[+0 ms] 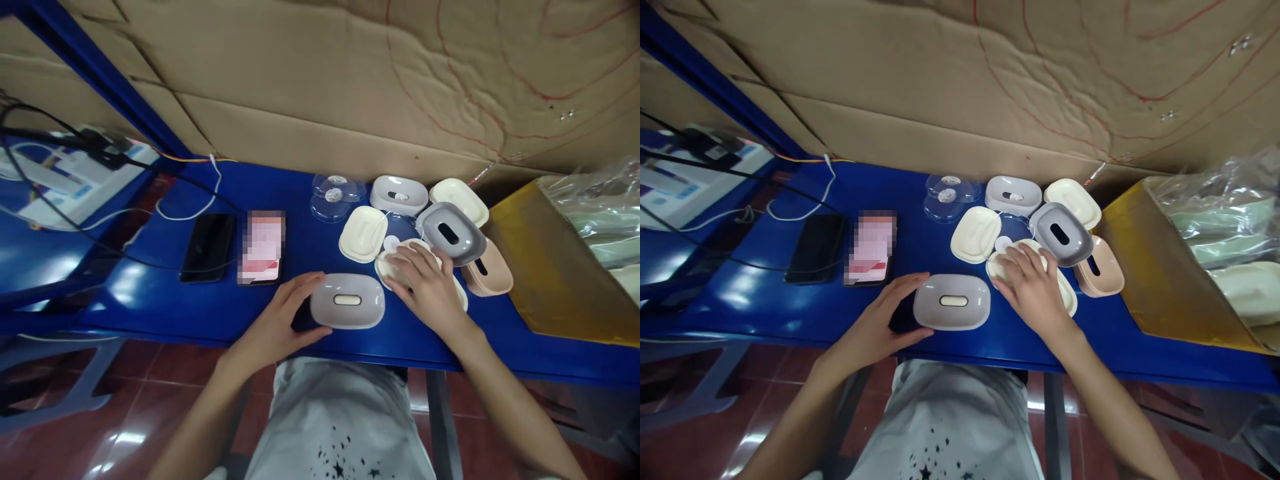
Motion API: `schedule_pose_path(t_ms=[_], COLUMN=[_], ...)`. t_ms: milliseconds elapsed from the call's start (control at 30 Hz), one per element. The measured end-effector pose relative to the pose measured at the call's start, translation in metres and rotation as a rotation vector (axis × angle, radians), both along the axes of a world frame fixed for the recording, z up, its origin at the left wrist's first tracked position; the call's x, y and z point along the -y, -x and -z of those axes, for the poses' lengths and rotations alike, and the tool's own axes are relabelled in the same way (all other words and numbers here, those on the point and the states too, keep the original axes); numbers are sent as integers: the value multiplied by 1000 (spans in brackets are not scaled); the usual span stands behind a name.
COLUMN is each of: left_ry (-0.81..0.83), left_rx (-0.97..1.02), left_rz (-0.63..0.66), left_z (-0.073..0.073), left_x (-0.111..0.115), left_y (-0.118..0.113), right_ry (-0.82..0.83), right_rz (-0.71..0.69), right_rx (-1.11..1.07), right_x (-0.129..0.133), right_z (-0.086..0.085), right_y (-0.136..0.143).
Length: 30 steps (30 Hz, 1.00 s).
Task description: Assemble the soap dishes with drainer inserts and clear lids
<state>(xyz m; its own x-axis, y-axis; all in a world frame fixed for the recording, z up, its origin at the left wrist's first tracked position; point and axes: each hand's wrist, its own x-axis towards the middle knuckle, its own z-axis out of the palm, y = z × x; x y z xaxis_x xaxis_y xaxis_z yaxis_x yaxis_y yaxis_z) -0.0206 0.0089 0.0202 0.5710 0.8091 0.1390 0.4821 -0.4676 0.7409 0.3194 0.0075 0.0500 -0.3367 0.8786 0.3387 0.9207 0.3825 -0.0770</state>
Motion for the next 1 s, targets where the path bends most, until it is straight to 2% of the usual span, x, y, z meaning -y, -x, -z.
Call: schedule_pose_path(t_ms=[67,133,233,333,400,467,633,800,900,1000], left_ry=[16,17,-53,-147,-183,-203,-197,-269,-247,-158], left_rx=[-2,-12,9,120,183,214,216,98,53,77], left_rz=[-2,-2,-24,-57,-50,-39,-143,13,-20,-55], left_z=[0,1,0,-3,-6,-10,-14,-11,-7,-3], left_x=[1,3,5,7,8,9,7,7,8,5], left_y=[0,1,-1,-6,-12,-17,-18,-17,-17,-13], right_ry=[-35,-49,26,187,285,355,382,227,130,104], right_rz=[-6,-19,22,73,71,84,162,218,214,215], right_rx=[-69,-248,-750,-1225,-1385,-1455,-1362,-1156,-909,-748], right_x=[-14,-15,5,31,43,51,64,65,60,57], right_z=[-3,-9,-19,-20,-14,-5,5,1,5,15], right_y=[8,13,22,39,54,65,73,71,68,64])
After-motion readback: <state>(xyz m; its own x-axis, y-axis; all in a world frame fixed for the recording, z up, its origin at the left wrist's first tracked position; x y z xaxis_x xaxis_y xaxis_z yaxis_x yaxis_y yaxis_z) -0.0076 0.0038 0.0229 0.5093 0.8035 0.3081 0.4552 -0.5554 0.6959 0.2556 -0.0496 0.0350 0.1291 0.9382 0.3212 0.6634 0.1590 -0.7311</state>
